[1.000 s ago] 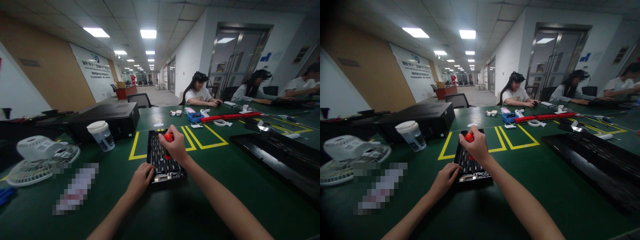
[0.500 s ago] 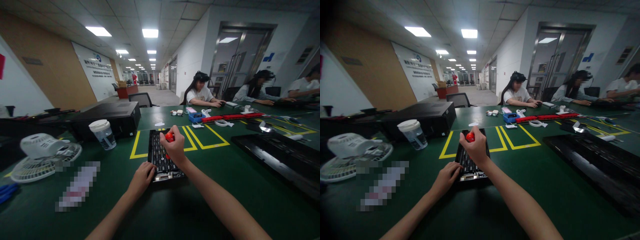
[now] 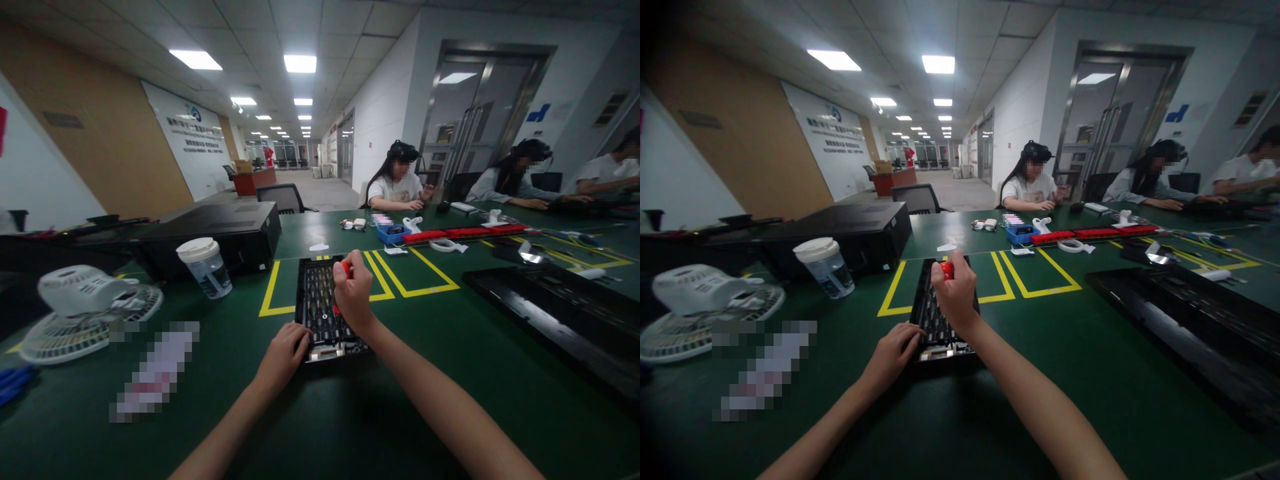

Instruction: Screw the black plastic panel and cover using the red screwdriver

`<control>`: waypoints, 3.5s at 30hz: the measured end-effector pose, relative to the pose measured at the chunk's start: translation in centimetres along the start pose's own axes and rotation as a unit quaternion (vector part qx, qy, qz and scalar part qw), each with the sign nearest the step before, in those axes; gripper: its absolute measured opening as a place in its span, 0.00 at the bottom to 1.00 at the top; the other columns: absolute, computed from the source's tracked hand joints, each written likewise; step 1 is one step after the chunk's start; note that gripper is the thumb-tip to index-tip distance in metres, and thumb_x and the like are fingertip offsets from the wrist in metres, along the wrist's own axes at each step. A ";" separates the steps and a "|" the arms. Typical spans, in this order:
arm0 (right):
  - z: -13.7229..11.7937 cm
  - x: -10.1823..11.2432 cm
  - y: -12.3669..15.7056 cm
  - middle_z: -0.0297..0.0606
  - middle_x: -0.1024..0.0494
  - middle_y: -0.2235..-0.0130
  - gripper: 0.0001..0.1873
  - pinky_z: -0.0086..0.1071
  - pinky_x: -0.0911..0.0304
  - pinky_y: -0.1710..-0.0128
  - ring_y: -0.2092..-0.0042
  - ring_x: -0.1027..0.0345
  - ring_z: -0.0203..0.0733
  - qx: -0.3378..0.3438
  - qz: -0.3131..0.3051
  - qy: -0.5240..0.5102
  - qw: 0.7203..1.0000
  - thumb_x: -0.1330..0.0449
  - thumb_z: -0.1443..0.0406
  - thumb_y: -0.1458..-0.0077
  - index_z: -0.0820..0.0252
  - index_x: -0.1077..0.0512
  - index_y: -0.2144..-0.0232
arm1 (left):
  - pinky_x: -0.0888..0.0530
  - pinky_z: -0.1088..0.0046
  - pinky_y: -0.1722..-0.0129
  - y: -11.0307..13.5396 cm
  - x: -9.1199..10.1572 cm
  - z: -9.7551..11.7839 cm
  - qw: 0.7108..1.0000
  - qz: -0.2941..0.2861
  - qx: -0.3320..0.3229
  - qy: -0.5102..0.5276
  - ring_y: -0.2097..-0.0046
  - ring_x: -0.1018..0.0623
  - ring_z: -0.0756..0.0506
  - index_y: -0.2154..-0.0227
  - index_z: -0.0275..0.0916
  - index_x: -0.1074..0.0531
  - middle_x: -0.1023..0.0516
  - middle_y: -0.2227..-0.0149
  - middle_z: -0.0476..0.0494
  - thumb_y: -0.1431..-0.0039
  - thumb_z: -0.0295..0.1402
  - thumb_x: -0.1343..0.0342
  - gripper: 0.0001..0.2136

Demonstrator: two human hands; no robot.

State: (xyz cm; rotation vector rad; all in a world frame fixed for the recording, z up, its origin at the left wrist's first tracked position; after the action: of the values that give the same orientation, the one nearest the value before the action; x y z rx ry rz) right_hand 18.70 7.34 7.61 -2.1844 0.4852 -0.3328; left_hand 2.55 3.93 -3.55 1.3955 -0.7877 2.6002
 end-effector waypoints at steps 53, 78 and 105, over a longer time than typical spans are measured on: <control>3.5 1.1 -1.7 0.38 0.28 0.66 0.15 0.42 0.36 0.62 0.66 0.31 0.41 -0.251 -0.387 -0.510 0.726 0.42 0.56 0.52 0.58 0.37 0.64 | 0.32 0.63 0.51 0.0 0.1 0.0 1.000 -0.005 -0.002 -0.004 0.56 0.27 0.45 0.66 0.42 0.29 0.25 0.61 0.46 0.39 0.34 0.57 0.11; 3.1 0.7 -1.1 0.37 0.32 0.65 0.15 0.33 0.39 0.66 0.67 0.34 0.37 -0.220 -0.423 -0.571 0.669 0.39 0.58 0.50 0.61 0.34 0.63 | 0.34 0.63 0.49 0.0 -0.1 -0.2 1.000 -0.006 -0.004 -0.012 0.54 0.28 0.45 0.65 0.42 0.29 0.25 0.60 0.45 0.39 0.34 0.57 0.11; 2.7 0.6 -1.2 0.38 0.31 0.64 0.14 0.32 0.34 0.65 0.65 0.33 0.36 -0.198 -0.404 -0.534 0.715 0.40 0.60 0.49 0.60 0.35 0.61 | 0.32 0.65 0.51 0.0 -0.3 -0.3 1.000 0.008 -0.006 -0.005 0.55 0.28 0.45 0.66 0.41 0.28 0.25 0.62 0.45 0.39 0.34 0.56 0.11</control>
State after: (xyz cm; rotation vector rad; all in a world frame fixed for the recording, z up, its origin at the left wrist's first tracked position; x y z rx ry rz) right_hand 20.56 9.58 6.96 -2.4259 -1.1738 0.6723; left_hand 2.51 4.06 -3.92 1.4055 -0.8164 2.5983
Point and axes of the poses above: each hand's wrist, its own y-axis away from the middle knuckle, its own x-axis out of the back of the hand, z = x × y, the point moved 3 cm from there along -y, towards the middle knuckle
